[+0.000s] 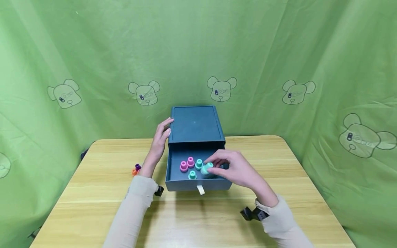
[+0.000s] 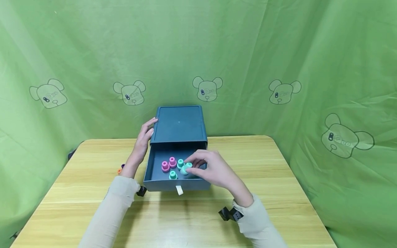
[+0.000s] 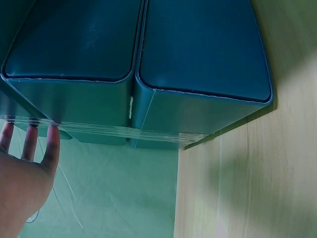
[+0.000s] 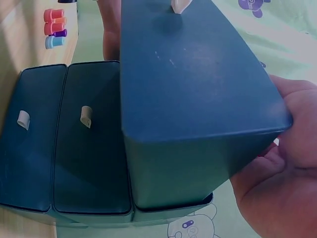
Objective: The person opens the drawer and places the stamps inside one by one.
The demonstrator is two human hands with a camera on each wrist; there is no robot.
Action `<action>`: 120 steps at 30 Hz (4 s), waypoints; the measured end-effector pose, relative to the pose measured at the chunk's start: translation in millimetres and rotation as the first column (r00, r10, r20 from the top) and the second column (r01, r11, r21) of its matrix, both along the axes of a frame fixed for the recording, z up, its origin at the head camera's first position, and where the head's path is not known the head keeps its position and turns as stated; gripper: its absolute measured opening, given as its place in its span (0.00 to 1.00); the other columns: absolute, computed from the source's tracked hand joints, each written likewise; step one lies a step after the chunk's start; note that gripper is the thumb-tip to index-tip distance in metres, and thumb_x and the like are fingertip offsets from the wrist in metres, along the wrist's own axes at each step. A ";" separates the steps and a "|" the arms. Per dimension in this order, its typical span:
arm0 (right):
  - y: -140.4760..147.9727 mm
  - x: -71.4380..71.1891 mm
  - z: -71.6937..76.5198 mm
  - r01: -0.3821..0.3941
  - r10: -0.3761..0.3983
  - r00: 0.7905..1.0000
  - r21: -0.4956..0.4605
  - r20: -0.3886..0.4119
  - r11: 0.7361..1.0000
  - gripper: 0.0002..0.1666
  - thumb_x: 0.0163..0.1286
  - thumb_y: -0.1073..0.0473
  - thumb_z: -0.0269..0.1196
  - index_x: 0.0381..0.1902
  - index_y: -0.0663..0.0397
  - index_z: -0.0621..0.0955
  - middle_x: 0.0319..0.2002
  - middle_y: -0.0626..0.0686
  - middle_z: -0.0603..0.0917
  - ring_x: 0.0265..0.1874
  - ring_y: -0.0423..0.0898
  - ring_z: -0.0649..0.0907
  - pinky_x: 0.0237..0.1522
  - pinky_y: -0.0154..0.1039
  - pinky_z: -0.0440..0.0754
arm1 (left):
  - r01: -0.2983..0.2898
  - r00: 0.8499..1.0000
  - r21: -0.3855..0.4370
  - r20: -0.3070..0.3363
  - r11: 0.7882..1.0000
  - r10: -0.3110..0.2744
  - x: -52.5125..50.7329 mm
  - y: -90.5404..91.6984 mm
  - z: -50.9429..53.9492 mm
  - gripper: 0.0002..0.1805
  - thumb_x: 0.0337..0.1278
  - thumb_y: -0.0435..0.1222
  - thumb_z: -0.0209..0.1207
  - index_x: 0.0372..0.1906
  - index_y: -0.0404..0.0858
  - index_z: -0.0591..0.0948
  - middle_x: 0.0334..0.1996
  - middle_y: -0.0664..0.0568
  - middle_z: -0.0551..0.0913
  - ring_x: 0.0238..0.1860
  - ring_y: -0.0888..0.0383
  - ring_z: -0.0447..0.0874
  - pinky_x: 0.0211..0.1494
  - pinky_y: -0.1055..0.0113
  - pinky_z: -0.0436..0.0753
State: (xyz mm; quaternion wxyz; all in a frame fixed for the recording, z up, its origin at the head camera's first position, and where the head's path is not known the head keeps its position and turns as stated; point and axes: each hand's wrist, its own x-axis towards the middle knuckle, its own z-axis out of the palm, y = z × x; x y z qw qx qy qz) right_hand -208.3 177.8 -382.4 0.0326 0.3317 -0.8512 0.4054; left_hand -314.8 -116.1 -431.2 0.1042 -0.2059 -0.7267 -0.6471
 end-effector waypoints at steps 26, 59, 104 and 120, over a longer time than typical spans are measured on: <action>-8.5 -5.4 12.1 -0.093 0.075 0.992 0.180 0.104 0.979 0.10 0.66 0.64 0.73 0.45 0.53 0.90 0.41 0.48 0.89 0.35 0.35 0.86 0.41 0.32 0.87 | 0.000 1.000 -0.012 0.000 1.000 0.000 1.1 -0.7 1.2 0.29 0.78 0.39 0.45 0.77 0.34 0.67 0.80 0.39 0.57 0.79 0.39 0.55 0.79 0.37 0.57; -13.6 -7.5 13.8 -0.089 0.078 0.996 0.279 0.049 0.956 0.10 0.66 0.66 0.72 0.44 0.51 0.90 0.42 0.49 0.90 0.37 0.36 0.86 0.41 0.29 0.85 | -0.041 0.999 0.010 -0.024 0.999 0.041 -25.6 -3.3 -31.2 0.27 0.78 0.42 0.46 0.76 0.43 0.70 0.80 0.50 0.61 0.78 0.47 0.59 0.78 0.41 0.60; 15.5 52.1 1.0 -0.064 0.047 0.997 -0.296 -0.065 0.953 0.22 0.64 0.72 0.70 0.54 0.50 0.87 0.42 0.49 0.88 0.36 0.41 0.86 0.39 0.35 0.87 | -0.031 0.999 -0.070 -0.018 0.997 0.029 -25.1 -8.1 -19.4 0.26 0.78 0.41 0.48 0.75 0.42 0.71 0.79 0.47 0.61 0.72 0.40 0.66 0.73 0.39 0.69; 5.5 70.5 -31.8 -0.170 0.146 0.983 -0.256 -0.110 0.952 0.21 0.65 0.69 0.71 0.56 0.51 0.86 0.41 0.48 0.88 0.35 0.39 0.86 0.38 0.34 0.87 | -0.045 0.999 -0.059 0.009 0.997 0.046 -26.7 -6.5 -20.1 0.25 0.76 0.41 0.52 0.73 0.43 0.73 0.79 0.49 0.62 0.72 0.41 0.65 0.72 0.39 0.69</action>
